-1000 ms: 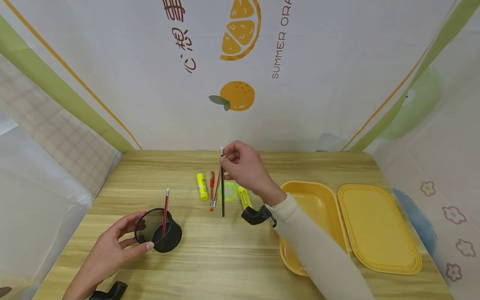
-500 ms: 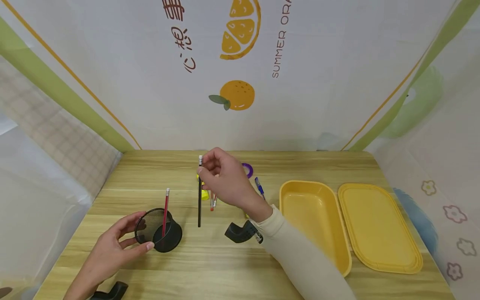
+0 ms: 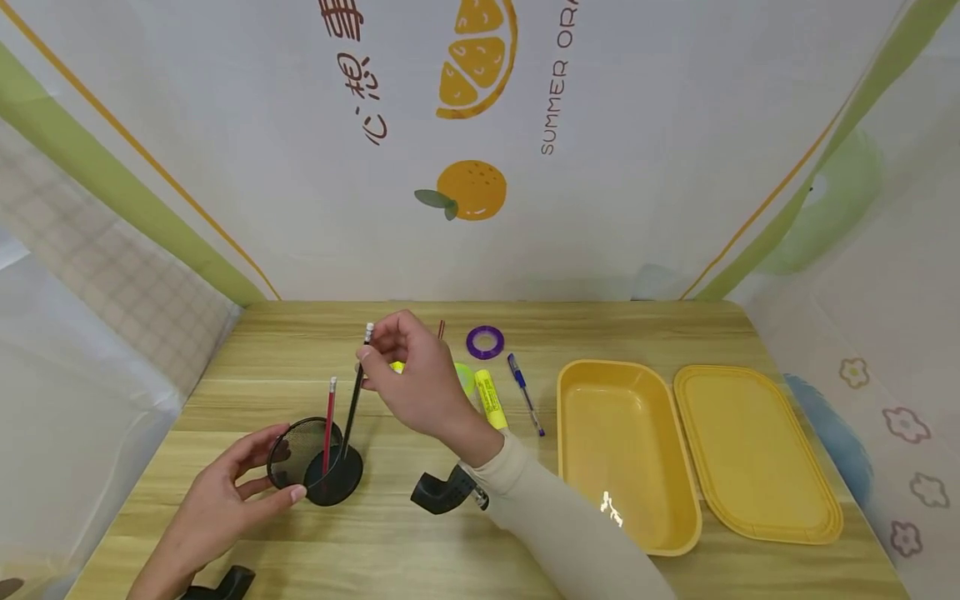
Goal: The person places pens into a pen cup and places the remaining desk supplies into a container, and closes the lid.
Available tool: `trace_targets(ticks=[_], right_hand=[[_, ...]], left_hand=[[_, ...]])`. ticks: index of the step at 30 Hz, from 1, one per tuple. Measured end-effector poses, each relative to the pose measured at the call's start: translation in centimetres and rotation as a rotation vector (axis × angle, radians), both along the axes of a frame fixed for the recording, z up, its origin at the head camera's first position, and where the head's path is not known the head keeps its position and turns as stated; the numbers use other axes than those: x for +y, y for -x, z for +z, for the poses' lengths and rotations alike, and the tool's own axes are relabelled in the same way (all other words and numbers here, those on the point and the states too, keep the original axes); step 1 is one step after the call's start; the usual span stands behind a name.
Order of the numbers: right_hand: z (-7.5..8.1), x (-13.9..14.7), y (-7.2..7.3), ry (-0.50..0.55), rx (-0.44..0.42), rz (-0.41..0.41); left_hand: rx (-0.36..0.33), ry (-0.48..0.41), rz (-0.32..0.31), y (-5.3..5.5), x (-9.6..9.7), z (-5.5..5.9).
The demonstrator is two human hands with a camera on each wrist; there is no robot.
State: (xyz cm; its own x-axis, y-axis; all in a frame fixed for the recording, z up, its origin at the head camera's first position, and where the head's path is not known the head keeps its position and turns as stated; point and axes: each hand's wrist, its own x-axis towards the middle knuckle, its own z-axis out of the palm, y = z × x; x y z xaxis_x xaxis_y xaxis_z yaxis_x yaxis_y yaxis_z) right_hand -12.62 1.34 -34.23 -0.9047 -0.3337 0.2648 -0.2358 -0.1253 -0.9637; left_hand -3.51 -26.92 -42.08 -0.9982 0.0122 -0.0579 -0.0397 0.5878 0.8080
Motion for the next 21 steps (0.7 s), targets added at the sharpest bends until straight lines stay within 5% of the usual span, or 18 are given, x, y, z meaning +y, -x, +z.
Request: trace_targets(ticks=[21], right_hand=[[-3.8, -2.6, -0.3, -0.025, -0.053, 0.017]], left_hand=[[-0.026, -0.116, 0.025, -0.6, 0.0, -0.1]])
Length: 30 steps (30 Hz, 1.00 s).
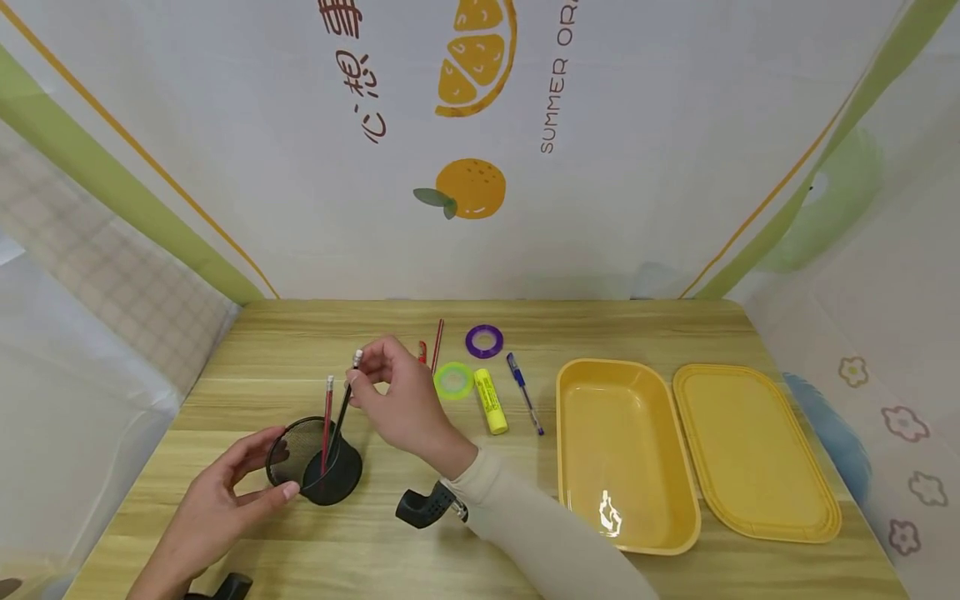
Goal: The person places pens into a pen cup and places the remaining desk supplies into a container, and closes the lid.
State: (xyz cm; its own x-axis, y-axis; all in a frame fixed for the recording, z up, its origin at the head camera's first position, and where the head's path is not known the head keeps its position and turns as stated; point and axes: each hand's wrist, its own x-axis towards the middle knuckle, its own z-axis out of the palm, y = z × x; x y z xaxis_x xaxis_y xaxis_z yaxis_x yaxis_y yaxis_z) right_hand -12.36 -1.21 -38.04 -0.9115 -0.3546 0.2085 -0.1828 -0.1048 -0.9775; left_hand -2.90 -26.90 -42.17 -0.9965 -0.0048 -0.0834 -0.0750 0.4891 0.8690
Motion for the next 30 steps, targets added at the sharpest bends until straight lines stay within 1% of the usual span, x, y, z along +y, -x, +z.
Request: trace_targets(ticks=[4, 9, 18, 24, 30], right_hand=[[-0.6, -0.4, -0.1, 0.001, 0.000, 0.002], [-1.3, -0.9, -0.3, -0.019, 0.024, 0.011], [-2.2, -1.6, -0.6, -0.137, 0.060, 0.005], [-3.0, -1.7, -0.7, -0.170, 0.042, 0.003], [-3.2, -1.4, -0.6, -0.205, 0.032, 0.002]], left_hand=[[-0.013, -0.009, -0.006, -0.1, 0.0, 0.0], [-0.030, -0.013, -0.005, -0.1, 0.0, -0.1], [-0.014, -0.028, -0.010, -0.1, 0.0, -0.1], [-0.010, -0.008, -0.016, 0.0, 0.1, -0.1], [-0.033, -0.029, -0.013, 0.1, -0.1, -0.2]])
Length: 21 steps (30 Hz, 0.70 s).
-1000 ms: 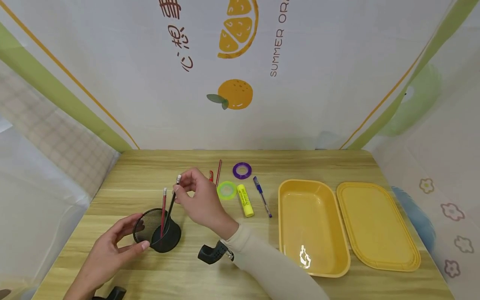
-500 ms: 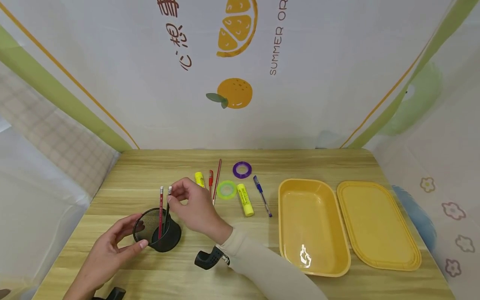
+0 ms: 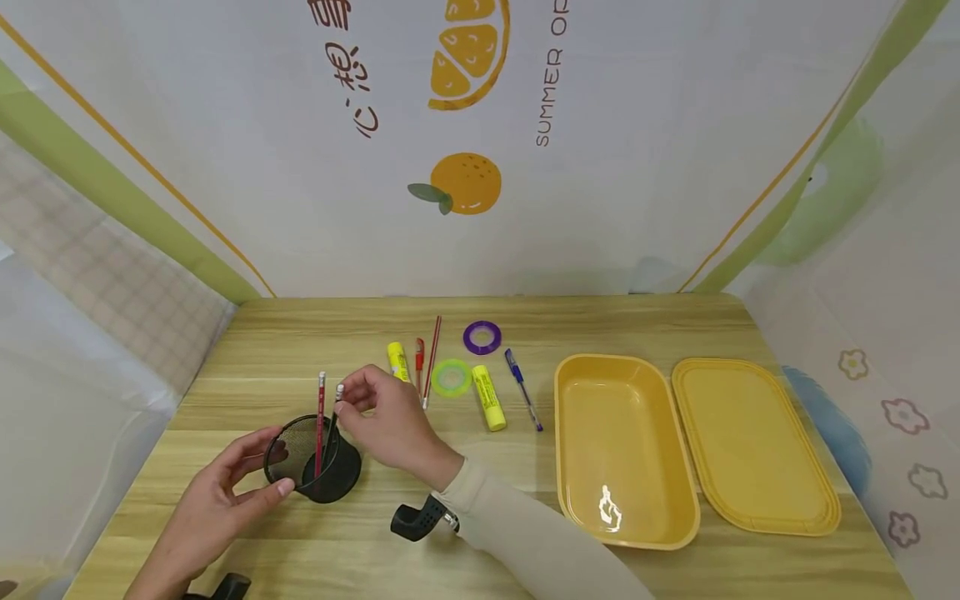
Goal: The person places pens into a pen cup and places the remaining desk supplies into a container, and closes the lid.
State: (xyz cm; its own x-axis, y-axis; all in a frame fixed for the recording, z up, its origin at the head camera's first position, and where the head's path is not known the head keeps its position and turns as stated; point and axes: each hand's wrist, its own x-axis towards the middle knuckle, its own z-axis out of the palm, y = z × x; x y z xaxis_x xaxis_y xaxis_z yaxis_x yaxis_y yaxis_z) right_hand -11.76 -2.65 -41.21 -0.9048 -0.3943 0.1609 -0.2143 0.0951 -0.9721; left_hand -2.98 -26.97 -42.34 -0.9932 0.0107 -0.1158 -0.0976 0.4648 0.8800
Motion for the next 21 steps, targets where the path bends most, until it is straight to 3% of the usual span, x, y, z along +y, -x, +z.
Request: trace_targets(ticks=[21], right_hand=[[2.5, 4.4, 2.0, -0.092, 0.060, -0.075]], left_hand=[[0.001, 0.027, -0.020, 0.1, -0.2, 0.1]])
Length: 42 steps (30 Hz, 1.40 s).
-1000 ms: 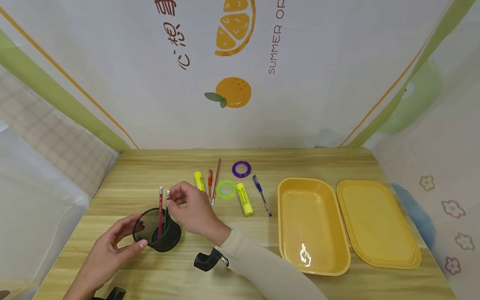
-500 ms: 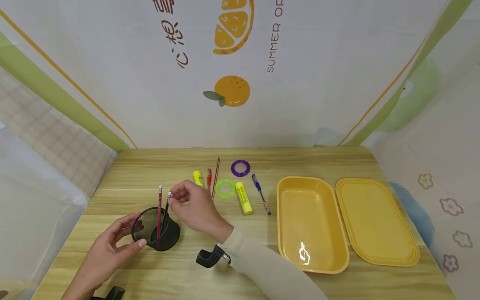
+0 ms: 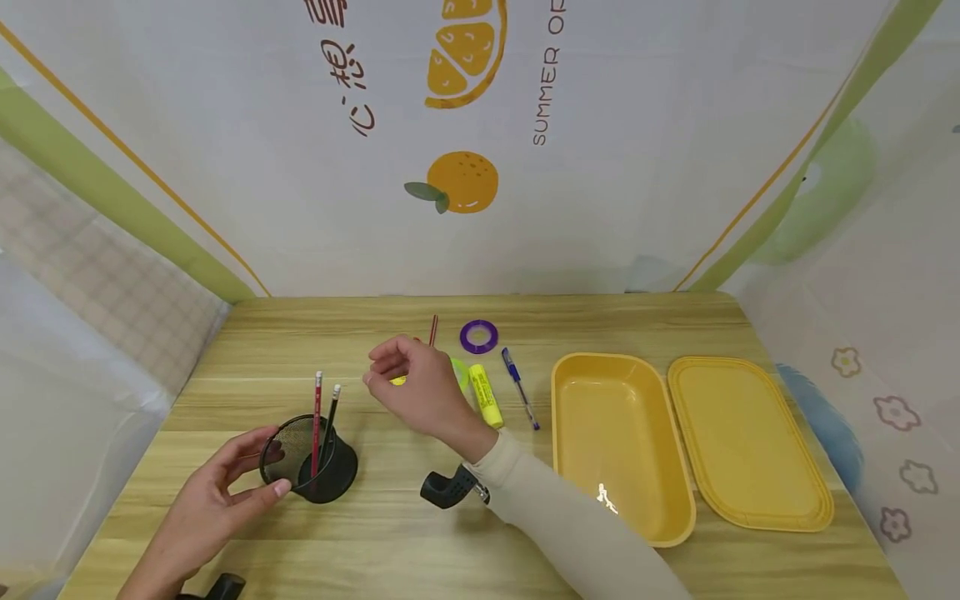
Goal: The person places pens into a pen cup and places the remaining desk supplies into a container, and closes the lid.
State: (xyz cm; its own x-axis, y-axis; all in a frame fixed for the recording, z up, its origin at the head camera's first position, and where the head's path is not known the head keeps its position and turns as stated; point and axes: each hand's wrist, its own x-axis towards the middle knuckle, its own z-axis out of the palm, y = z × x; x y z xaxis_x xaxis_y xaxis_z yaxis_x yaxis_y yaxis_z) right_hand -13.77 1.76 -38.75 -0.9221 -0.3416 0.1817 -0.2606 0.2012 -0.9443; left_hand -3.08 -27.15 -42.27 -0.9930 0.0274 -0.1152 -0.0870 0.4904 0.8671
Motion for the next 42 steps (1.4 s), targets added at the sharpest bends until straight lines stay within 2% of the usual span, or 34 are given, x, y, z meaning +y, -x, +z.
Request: trace_targets(ticks=[6, 16, 29, 42], right_hand=[[0.4, 1.4, 0.7, -0.019, 0.018, -0.034], [0.1, 3.6, 2.4, -0.085, 0.002, -0.108], [-1.2, 6.7, 5.1, -0.197, -0.098, -0.190], [-2.8, 10.0, 7.5, -0.362, -0.198, -0.211]], left_hand=[[0.017, -0.009, -0.008, -0.1, 0.1, 0.0], [0.027, -0.009, -0.010, 0.1, 0.0, -0.1], [0.040, -0.002, -0.014, 0.1, -0.1, -0.1], [0.027, -0.019, -0.016, 0.2, -0.2, -0.2]])
